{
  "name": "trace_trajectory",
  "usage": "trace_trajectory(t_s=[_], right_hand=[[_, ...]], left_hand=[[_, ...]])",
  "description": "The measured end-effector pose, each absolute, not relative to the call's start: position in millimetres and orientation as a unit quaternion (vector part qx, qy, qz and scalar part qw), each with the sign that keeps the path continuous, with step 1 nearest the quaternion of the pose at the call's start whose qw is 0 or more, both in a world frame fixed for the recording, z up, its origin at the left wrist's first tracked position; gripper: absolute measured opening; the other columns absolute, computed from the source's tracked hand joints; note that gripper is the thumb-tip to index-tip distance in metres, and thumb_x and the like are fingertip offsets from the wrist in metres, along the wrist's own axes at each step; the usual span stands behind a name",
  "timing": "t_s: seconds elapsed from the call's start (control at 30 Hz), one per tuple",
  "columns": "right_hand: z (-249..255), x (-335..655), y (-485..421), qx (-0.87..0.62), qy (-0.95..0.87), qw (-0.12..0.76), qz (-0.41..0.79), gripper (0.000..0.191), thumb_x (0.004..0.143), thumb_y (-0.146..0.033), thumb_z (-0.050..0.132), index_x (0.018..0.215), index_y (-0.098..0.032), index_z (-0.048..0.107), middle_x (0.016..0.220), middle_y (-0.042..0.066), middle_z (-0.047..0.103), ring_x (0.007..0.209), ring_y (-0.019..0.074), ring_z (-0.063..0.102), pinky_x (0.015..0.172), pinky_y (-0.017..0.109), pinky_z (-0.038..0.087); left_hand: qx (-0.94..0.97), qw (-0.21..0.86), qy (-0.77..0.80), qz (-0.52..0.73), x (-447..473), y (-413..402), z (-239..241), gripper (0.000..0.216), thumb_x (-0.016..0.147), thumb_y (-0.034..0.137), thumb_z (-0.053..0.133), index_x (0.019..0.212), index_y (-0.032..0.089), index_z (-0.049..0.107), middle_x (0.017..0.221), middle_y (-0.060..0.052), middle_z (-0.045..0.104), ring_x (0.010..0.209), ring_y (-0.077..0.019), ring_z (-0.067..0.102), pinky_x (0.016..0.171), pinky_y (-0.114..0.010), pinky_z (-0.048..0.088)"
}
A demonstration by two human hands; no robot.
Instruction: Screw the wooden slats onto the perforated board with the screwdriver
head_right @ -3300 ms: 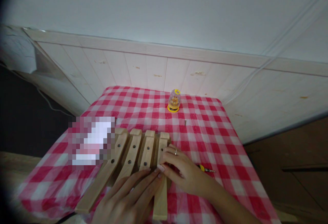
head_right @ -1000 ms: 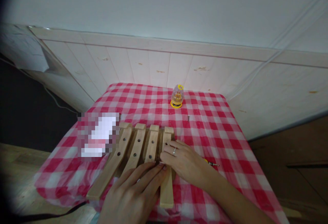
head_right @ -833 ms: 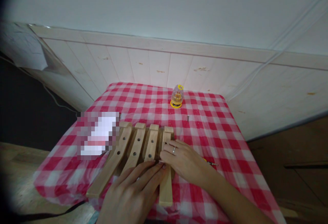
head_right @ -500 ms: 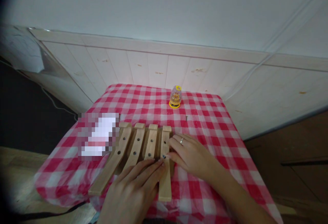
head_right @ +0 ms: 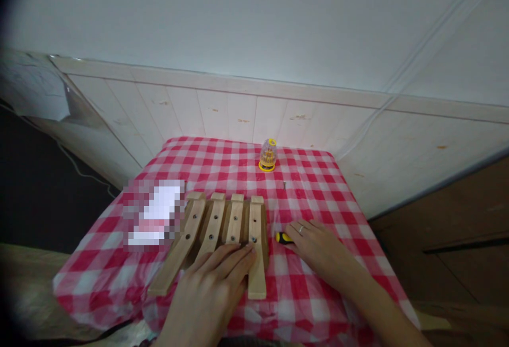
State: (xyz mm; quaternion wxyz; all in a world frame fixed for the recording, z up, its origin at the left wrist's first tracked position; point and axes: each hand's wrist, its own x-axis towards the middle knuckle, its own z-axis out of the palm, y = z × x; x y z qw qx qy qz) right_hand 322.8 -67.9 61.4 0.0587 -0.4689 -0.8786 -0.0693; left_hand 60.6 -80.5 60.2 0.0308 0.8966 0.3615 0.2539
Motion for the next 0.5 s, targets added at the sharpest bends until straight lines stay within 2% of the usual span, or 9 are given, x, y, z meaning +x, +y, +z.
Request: trace_trajectory(t_s=[0.1, 0.13, 0.2, 0.33, 0.4, 0.5], right_hand=[[81.0, 323.4, -70.0, -0.505, -0.851, 0.14, -0.037, 0.019, 0.102, -0.015, 0.048, 0.093, -0.02, 0.064, 0.08, 0.006, 0.076, 0.069, 0.023, 0.074, 0.06, 0.032, 0.056], [89.9, 321.8, -71.4, -0.521, -0.835, 0.175, -0.02, 0.015, 0.103, -0.02, 0.049, 0.101, -0.021, 0.063, 0.089, 0.008, 0.077, 0.075, 0.0238, 0.076, 0.064, 0.033, 0.058], [106.4, 314.4, -74.7, -0.514, -0.812, 0.276, 0.003, 0.015, 0.103, -0.029, 0.053, 0.114, -0.022, 0.062, 0.097, 0.01, 0.078, 0.082, 0.0248, 0.077, 0.07, 0.035, 0.061], [119.1, 285.7, -75.8, -0.492, -0.742, 0.448, 0.078, 0.02, 0.103, -0.038, 0.057, 0.118, -0.026, 0.059, 0.101, 0.009, 0.076, 0.083, 0.024, 0.077, 0.073, 0.037, 0.065], [115.6, 272.2, -72.2, -0.468, -0.737, 0.472, 0.124, 0.017, 0.103, -0.038, 0.057, 0.115, -0.026, 0.059, 0.101, 0.008, 0.076, 0.085, 0.0238, 0.077, 0.074, 0.037, 0.066], [106.3, 262.7, -66.0, -0.453, -0.764, 0.441, 0.126, 0.017, 0.1, -0.034, 0.061, 0.114, -0.024, 0.061, 0.1, 0.008, 0.077, 0.089, 0.024, 0.077, 0.076, 0.037, 0.066]], left_hand=[[0.9, 0.031, 0.36, 0.245, 62.0, -80.2, 59.6, 0.032, 0.087, 0.005, 0.073, 0.116, 0.016, 0.075, 0.116, -0.001, 0.08, 0.102, -0.0223, 0.075, 0.076, -0.033, 0.064], [0.9, 0.029, 0.361, 0.243, 62.5, -80.1, 59.9, 0.032, 0.086, 0.004, 0.074, 0.115, 0.016, 0.076, 0.115, -0.001, 0.081, 0.101, -0.0225, 0.075, 0.076, -0.033, 0.064], [0.901, 0.026, 0.362, 0.238, 63.2, -79.9, 61.1, 0.032, 0.085, 0.003, 0.075, 0.114, 0.016, 0.076, 0.115, -0.001, 0.081, 0.101, -0.0227, 0.075, 0.076, -0.033, 0.065], [0.9, 0.026, 0.364, 0.24, 64.4, -79.4, 64.2, 0.032, 0.083, 0.003, 0.077, 0.112, 0.017, 0.077, 0.114, 0.0, 0.081, 0.1, -0.0229, 0.075, 0.075, -0.033, 0.064], [0.9, 0.024, 0.363, 0.24, 65.0, -79.2, 65.7, 0.031, 0.083, 0.004, 0.078, 0.111, 0.017, 0.077, 0.113, 0.0, 0.081, 0.1, -0.0225, 0.075, 0.074, -0.033, 0.064], [0.903, 0.02, 0.363, 0.227, 65.1, -78.9, 67.6, 0.027, 0.086, 0.007, 0.077, 0.11, 0.018, 0.077, 0.114, 0.0, 0.081, 0.101, -0.021, 0.075, 0.076, -0.032, 0.063]])
